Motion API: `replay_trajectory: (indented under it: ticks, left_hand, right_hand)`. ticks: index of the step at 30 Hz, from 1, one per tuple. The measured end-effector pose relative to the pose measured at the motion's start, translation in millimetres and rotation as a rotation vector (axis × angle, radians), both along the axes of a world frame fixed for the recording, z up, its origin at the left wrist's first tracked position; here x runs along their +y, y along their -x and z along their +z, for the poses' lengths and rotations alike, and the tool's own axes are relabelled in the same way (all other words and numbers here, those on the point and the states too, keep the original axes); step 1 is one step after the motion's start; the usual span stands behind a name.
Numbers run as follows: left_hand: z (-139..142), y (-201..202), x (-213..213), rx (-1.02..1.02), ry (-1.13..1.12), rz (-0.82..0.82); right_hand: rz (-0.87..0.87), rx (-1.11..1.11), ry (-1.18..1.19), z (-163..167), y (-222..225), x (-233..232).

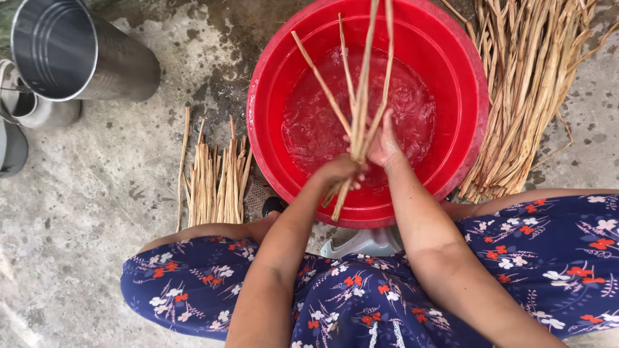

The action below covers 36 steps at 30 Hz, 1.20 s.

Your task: The person sits on the floor and repeatedly washes thin wooden sticks in a red basin filled with water. They scrub the sticks by hand, rinse them, and place them back into the basin or onto a pile on the floor.

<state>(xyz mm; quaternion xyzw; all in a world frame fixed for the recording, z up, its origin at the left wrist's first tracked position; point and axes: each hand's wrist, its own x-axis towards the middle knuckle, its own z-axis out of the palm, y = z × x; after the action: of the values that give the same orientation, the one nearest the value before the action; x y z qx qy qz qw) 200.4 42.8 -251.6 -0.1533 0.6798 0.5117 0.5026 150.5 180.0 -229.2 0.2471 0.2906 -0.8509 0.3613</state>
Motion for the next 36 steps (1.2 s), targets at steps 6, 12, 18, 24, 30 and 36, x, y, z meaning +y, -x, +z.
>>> replay_trajectory:
  ticks: [6,12,18,24,30,36]
  left_hand:
    - [-1,-17,-6,0.193,0.257,-0.201]
    - [90,-43,32,0.456,0.581,-0.517]
    - [220,-62,-5,0.376,0.527,-0.724]
    - [229,-39,-64,0.378,0.587,-0.449]
    - [148,2,-78,0.524,0.594,-0.481]
    - [158,-41,1,0.465,0.648,-0.768]
  right_hand:
    - [0.259,0.028,-0.268,-30,-16,-36]
    - [-0.128,-0.238,-0.058,-94,-3,6]
    - [-0.495,-0.515,-0.221,-111,30,73]
    - [-0.494,-0.307,-0.185,-52,34,69]
    - [0.039,0.025,0.023,-20,-11,-51]
    - [-0.131,-0.045,-0.327,-65,1,-25]
